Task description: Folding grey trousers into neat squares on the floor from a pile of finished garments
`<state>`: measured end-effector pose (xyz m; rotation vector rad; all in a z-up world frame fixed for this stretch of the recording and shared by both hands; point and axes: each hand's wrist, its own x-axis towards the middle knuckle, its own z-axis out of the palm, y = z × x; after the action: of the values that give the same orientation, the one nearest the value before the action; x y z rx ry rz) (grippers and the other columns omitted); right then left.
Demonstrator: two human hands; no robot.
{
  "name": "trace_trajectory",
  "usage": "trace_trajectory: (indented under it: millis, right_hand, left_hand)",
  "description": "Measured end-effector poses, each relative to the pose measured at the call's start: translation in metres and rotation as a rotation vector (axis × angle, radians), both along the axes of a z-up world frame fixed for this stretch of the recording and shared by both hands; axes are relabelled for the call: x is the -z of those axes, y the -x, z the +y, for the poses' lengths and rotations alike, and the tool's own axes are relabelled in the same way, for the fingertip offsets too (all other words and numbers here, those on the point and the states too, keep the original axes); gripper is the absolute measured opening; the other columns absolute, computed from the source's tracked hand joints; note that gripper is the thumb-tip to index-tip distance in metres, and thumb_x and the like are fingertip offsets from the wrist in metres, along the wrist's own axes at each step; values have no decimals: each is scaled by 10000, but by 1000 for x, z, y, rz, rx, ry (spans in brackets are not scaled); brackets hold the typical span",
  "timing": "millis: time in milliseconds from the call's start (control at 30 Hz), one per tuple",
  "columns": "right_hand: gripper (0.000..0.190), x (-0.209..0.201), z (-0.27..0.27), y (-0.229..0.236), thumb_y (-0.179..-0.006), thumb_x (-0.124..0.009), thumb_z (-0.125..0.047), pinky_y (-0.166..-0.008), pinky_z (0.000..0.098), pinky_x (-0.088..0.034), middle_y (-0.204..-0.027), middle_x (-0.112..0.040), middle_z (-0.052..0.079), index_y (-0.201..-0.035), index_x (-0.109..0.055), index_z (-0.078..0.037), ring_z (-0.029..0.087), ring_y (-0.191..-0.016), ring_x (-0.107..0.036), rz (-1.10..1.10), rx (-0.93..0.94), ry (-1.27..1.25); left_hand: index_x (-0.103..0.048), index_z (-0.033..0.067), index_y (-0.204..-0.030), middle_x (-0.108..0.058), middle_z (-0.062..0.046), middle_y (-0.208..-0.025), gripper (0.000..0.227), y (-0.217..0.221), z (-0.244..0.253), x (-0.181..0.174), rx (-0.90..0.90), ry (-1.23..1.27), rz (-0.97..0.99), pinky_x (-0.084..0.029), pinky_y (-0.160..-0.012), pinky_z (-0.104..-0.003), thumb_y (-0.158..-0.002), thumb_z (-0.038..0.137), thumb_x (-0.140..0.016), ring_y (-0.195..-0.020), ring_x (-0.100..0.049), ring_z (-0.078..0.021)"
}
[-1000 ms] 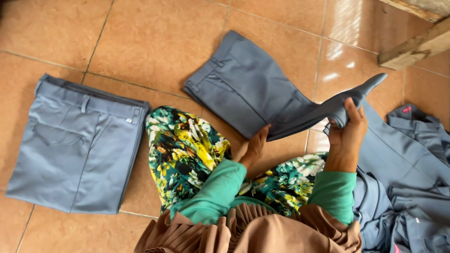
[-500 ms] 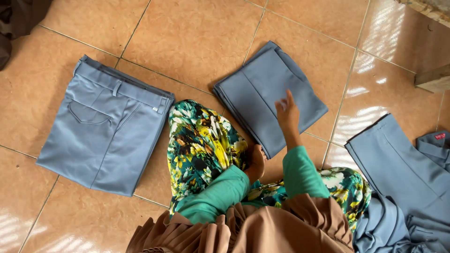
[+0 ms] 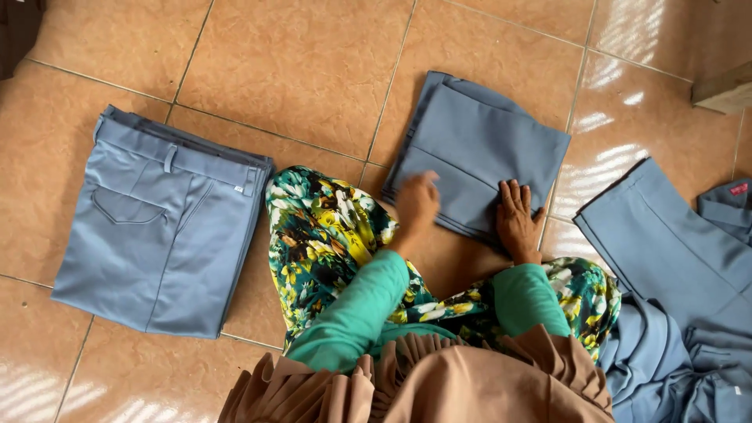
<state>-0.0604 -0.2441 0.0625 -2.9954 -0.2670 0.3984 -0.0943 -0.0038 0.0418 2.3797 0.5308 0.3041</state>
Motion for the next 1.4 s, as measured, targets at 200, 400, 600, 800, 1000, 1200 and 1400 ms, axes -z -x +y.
trace_trajectory:
  millis: [200, 400, 600, 800, 1000, 1200, 1400]
  right_hand:
    - [684, -17, 8, 13, -1026, -410, -216, -1173, 735, -177, -1718, -195, 90, -1667, -181, -283, 325, -1579, -149, -65, 65, -47]
    - [778, -1, 1, 13, -962, -464, -141, -1188, 706, -129, -1723, -178, 93, -1672, -176, -275, 329, -1583, -124, -114, 120, -121]
    - [799, 17, 0, 13, -922, -458, -150, -1187, 716, -105, -1734, -151, 46, -1660, -201, -314, 292, -1595, -81, -49, 154, -97]
    - [648, 39, 57, 1, -1050, -524, -304, -1212, 561, -76, -1729, -175, 5, -1648, -274, -324, 242, -1586, -103, -425, 99, -147]
    - [537, 44, 63, 7, -1107, -391, -439, -1243, 495, 1, -1715, -234, -26, -1629, -319, -338, 184, -1582, -140, -472, 130, -85]
    - [598, 71, 0, -5, -1126, -247, -518, -1137, 771, -110, -1726, -127, 107, -1661, -199, -256, 410, -1562, -71, -332, 676, -20]
    - [590, 39, 119, -58, -1038, -523, -493, -1260, 512, -42, -1673, -326, 16, -1576, -422, -271, 211, -1568, -214, -670, -91, -214]
  left_hand:
    - [-570, 142, -1263, -603, -94, -1197, 430, -26, 46, 45, -27, 80, 289, -588, -869, -395, -951, 432, -634, -1068, -687, -266]
    - [-676, 184, -1128, -712, -76, -1005, 265, -12, 38, -5, -110, 256, -43, -587, -812, -456, -957, 386, -657, -946, -725, -338]
    - [-503, 163, -1392, -593, -142, -1266, 607, 10, 57, 9, -169, 84, 183, -456, -1000, -531, -861, 324, -748, -1183, -580, -383]
    - [-452, 157, -1528, -350, -189, -1620, 581, -29, -7, -31, 337, -336, -27, -273, -1204, -541, -982, 276, -611, -1516, -295, -406]
    - [-449, 288, -1534, -418, -115, -1594, 497, -34, 13, 3, 455, -472, 51, -217, -1219, -543, -1063, 442, -425, -1496, -341, -341]
    - [-266, 337, -1616, -206, -46, -1709, 537, -34, 11, 5, 217, -599, 274, -74, -1225, -603, -1094, 459, -233, -1574, -139, -299]
    - [-246, 341, -1613, -195, -57, -1707, 544, -39, 8, 27, 186, -618, 257, -84, -1210, -616, -1079, 443, -254, -1572, -128, -315]
